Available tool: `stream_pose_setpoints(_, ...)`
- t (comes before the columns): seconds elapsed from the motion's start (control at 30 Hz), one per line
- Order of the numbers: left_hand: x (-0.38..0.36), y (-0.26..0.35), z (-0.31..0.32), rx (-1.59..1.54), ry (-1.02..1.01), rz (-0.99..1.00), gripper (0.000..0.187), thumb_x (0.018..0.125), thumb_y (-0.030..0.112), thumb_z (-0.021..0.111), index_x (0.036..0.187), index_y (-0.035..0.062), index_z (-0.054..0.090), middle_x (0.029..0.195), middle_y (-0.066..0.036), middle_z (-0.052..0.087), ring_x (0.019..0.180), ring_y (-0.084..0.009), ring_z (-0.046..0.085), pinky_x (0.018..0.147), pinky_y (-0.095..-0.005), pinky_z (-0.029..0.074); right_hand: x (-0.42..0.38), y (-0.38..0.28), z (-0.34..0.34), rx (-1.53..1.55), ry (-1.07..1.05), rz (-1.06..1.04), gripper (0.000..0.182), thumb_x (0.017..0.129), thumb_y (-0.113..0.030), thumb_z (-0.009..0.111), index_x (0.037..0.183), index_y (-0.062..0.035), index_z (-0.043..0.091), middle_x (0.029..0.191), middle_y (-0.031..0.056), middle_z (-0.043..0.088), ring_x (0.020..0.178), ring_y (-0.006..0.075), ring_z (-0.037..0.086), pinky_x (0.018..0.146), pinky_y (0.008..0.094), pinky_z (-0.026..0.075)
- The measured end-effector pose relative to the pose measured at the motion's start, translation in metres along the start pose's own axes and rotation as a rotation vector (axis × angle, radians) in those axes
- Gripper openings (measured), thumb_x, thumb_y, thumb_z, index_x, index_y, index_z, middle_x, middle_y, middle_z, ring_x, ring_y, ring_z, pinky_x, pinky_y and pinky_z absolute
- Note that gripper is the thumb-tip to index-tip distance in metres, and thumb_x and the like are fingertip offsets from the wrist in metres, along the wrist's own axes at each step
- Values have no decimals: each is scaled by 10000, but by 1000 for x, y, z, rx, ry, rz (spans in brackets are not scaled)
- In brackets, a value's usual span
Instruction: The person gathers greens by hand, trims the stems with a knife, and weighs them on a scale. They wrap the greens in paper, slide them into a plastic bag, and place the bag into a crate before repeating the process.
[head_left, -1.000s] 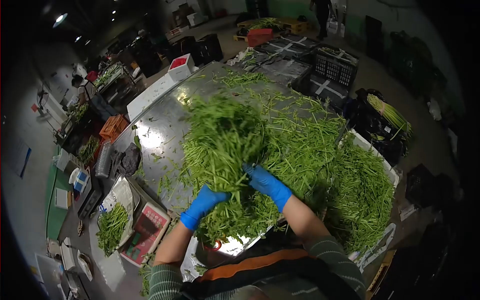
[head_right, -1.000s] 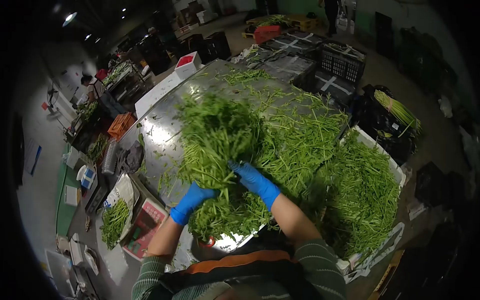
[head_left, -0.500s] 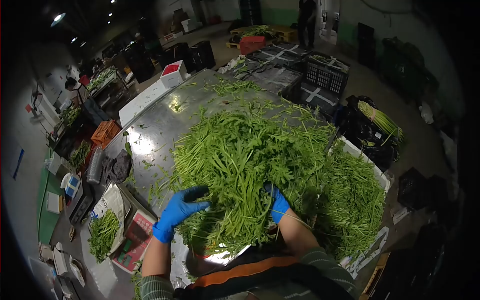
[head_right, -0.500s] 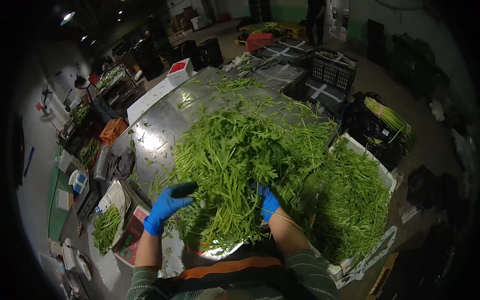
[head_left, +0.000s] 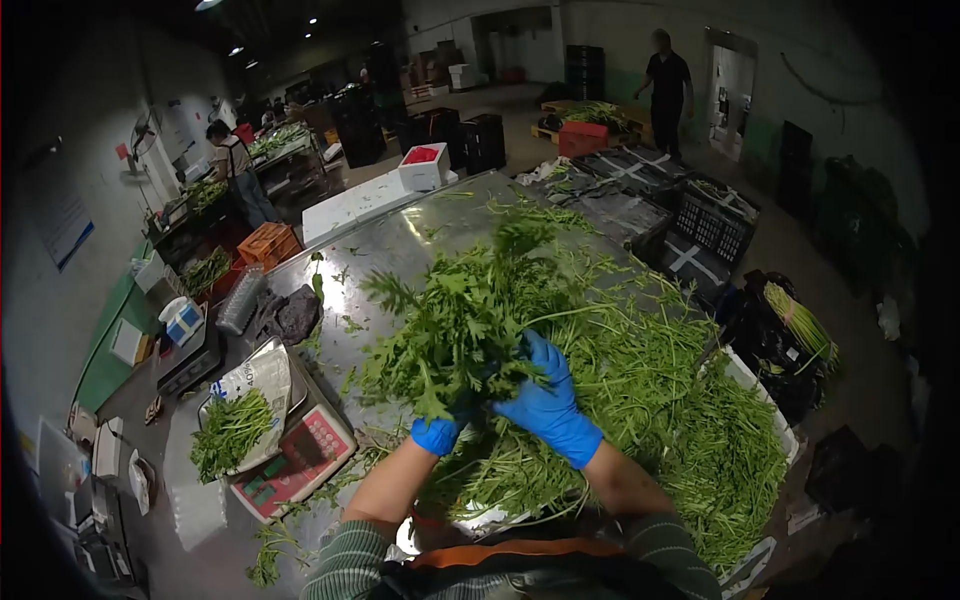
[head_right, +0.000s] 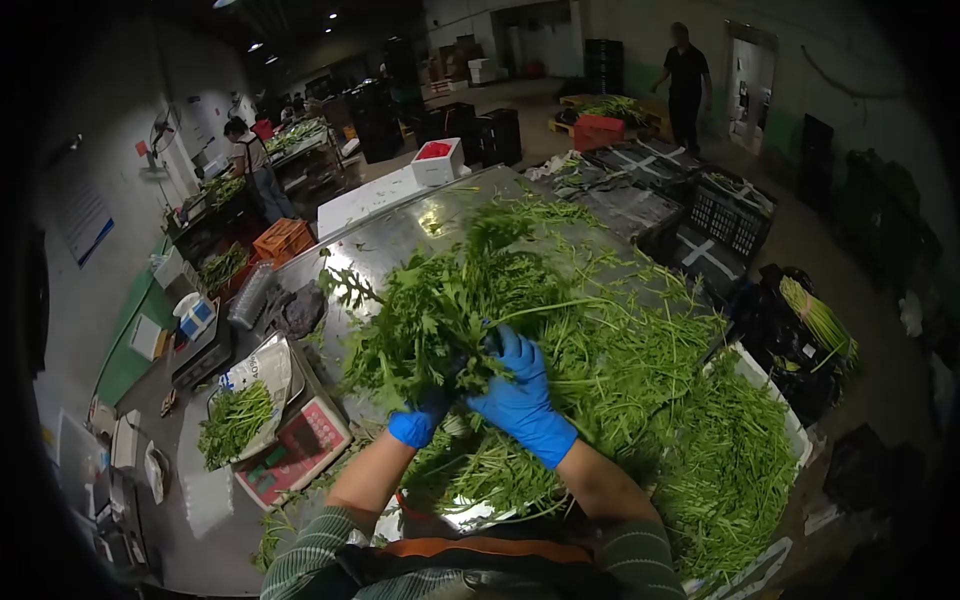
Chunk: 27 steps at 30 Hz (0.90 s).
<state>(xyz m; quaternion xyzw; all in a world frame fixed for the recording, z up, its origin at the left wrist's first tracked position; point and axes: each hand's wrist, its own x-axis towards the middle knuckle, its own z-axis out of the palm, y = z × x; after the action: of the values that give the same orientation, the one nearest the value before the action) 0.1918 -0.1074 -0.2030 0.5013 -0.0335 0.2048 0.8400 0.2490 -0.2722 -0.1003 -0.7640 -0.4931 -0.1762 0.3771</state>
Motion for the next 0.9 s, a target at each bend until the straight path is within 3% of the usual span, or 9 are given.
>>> stream_pose_setpoints(0.03, 3, -10, -5, 481, 67, 139, 620, 817, 385, 494, 1307, 93, 249, 1293, -94, 327, 1186, -249, 308, 996, -347, 246, 1, -1, -1, -101, -36, -40, 767, 516, -437, 717, 1106, -18, 464, 1183, 198, 359, 1023, 323, 382, 860, 381, 328)
stream_pose_setpoints(0.1, 6, -9, 4, -334, 225, -117, 616, 829, 465, 421, 1297, 94, 271, 1289, -97, 338, 1158, -240, 350, 981, -364, 283, 0, 5, -6, -83, -70, -92, 885, 514, -516, 710, 1182, -19, 411, 1238, 216, 307, 1074, 357, 350, 884, 389, 328)
stream_pose_setpoints(0.33, -6, 24, 59, -550, 207, -33, 679, 802, 541, 371, 1306, 100, 260, 1312, -128, 311, 1174, -306, 336, 974, -423, 284, -10, 8, 31, 106, -165, 127, 1256, 501, -574, 704, 1316, -27, -80, 1276, 259, 269, 1108, 409, 358, 936, 416, 306)
stream_pose_setpoints(0.4, 3, 31, 60, -722, -284, 246, 577, 845, 436, 360, 1296, 85, 276, 1297, -135, 330, 1156, -307, 357, 968, -427, 290, -3, 13, 30, 351, -302, 122, 1254, 513, -532, 722, 1314, -45, -111, 1267, 229, 308, 1108, 389, 373, 934, 384, 323)
stream_pose_setpoints(0.43, -5, 30, 64, -447, 222, 103, 526, 852, 373, 381, 1275, 69, 308, 1267, -142, 366, 1123, -304, 393, 951, -431, 315, -2, 18, 31, 425, -375, 180, 1190, 544, -468, 735, 1323, -41, -59, 1221, 216, 381, 1088, 323, 420, 908, 350, 356)
stream_pose_setpoints(0.67, -13, -1, 0, -260, 55, 52, 475, 850, 270, 456, 1261, 69, 327, 1268, -115, 365, 1121, -241, 387, 964, -366, 303, 22, 28, -19, 35, -322, 170, 644, 684, -141, 606, 1263, -143, 326, 805, 135, 562, 697, 271, 547, 631, 349, 452)
stream_pose_setpoints(0.73, -14, -1, -24, -940, 31, -113, 517, 841, 266, 485, 1278, 62, 298, 1296, -117, 335, 1154, -245, 356, 971, -354, 289, 49, 42, -51, -394, -52, -43, 709, 627, -41, 585, 1274, -123, 308, 687, 134, 511, 574, 283, 504, 520, 378, 420)
stream_pose_setpoints(0.77, -26, 35, 7, -196, -198, -30, 507, 811, 218, 540, 1248, 50, 349, 1247, -122, 393, 1122, -231, 391, 946, -344, 317, 57, 55, -65, -514, -11, -113, 695, 621, -23, 566, 1264, -97, 313, 662, 123, 509, 562, 275, 509, 492, 371, 414)
stream_pose_setpoints(0.9, -42, 108, 87, 448, -446, -460, 414, 811, 164, 549, 1191, 56, 426, 1107, -108, 519, 988, -189, 511, 829, -316, 429, 50, 99, -88, -725, -180, -115, 685, 605, 26, 542, 1249, -66, 326, 645, 125, 506, 565, 283, 517, 471, 361, 410)
